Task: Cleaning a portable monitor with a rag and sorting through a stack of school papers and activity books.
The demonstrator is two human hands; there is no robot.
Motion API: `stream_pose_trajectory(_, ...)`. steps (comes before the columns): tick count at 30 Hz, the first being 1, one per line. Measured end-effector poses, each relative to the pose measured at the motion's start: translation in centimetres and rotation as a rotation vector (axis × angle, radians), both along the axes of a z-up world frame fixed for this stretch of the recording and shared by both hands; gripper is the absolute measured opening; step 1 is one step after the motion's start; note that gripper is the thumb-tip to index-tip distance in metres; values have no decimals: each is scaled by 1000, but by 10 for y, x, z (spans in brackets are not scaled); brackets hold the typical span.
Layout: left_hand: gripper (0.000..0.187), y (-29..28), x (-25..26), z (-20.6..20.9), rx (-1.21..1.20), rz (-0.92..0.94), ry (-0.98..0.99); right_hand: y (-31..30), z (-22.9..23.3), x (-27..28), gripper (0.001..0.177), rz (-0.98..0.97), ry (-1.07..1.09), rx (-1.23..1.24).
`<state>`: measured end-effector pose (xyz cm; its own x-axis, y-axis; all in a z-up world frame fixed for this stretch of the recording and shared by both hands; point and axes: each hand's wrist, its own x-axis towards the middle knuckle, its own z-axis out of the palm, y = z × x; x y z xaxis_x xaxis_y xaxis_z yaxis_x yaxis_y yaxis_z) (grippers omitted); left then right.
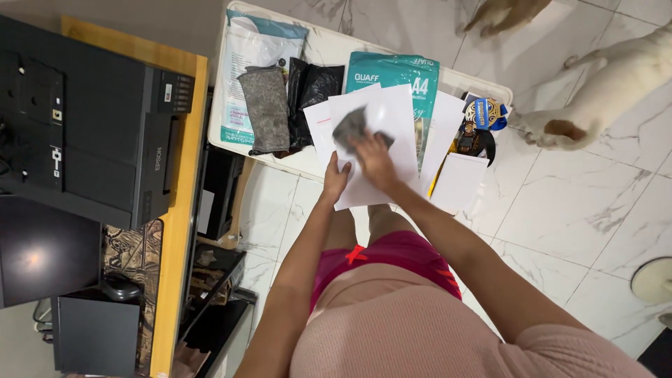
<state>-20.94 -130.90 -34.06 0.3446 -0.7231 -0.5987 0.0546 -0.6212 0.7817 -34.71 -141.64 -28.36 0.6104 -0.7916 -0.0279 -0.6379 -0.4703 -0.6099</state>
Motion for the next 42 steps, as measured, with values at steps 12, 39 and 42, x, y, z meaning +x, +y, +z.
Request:
stream_pose_trajectory(12, 56, -2, -8, 15, -27, 59, 5, -4, 42, -112, 41, -451, -28, -15)
stream_pose_trajectory(39, 45, 516, 57, 245, -484, 1361, -150, 308, 204, 231, 60, 777, -35, 1131)
stream_pose_trajectory(42, 44, 596, 38, 254, -422, 1503, -210, 400, 223, 271, 56, 927, 119, 1168)
